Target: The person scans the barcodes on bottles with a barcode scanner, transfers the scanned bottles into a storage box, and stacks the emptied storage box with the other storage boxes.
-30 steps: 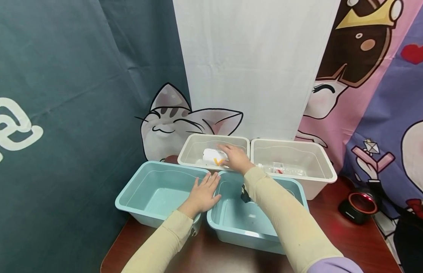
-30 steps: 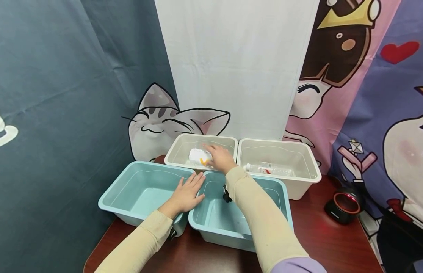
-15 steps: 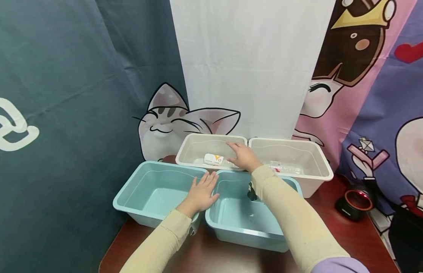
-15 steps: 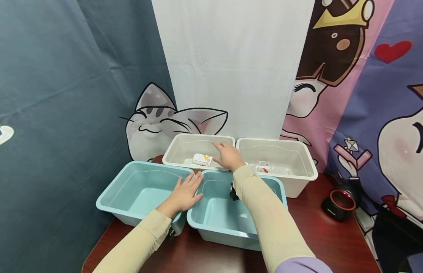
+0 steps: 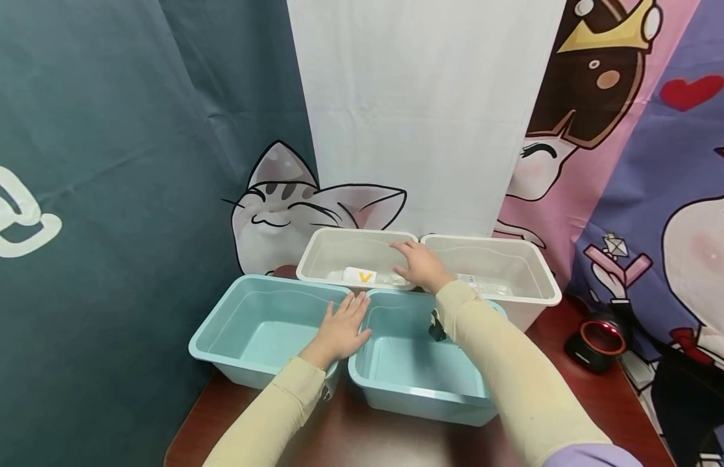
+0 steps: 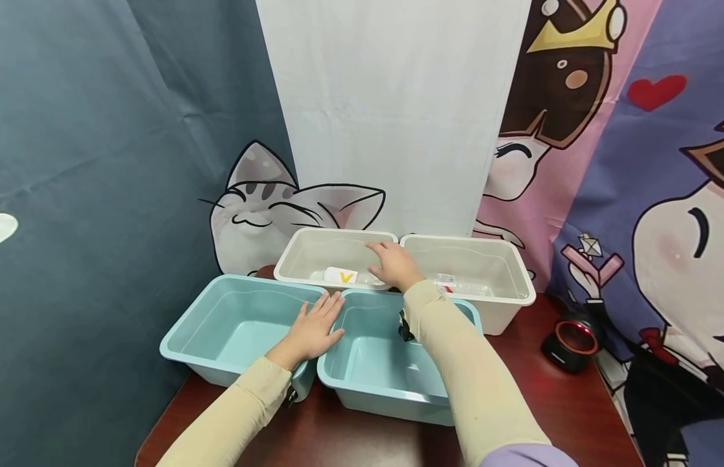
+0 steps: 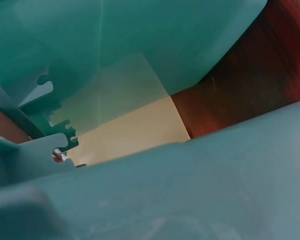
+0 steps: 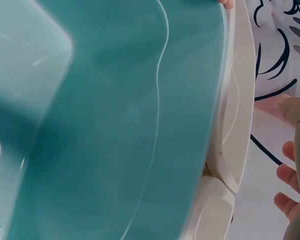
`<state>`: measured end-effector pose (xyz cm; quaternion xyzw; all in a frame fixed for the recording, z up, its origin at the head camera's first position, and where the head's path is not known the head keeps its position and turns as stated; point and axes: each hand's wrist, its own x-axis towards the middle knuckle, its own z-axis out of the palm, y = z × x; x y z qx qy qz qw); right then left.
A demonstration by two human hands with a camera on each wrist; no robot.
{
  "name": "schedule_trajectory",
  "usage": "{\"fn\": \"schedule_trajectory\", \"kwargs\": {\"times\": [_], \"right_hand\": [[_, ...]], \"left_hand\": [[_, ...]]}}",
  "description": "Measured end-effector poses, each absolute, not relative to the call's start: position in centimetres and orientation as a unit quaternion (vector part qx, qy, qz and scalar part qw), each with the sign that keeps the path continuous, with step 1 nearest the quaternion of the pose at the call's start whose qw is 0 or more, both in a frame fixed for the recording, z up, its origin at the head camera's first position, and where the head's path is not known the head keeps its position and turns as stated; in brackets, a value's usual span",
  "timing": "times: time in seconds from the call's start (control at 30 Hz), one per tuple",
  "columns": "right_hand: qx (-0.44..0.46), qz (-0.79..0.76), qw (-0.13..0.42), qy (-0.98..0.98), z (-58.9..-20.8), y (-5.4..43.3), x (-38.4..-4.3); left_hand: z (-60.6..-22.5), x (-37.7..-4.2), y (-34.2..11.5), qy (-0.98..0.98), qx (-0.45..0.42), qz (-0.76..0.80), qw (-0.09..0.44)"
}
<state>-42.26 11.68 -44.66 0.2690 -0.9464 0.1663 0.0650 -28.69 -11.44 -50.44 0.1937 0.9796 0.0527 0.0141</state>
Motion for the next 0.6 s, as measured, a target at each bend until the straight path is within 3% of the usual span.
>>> {"fn": "schedule_trajectory", "kwargs": {"times": [0.6], "right_hand": [[0.219, 0.162, 0.064, -0.96, -41.4, 18.1, -39.6]], "left_hand": [[-50.3, -28.8, -11.5, 0.979, 0.194, 0.057, 0.013]]}}
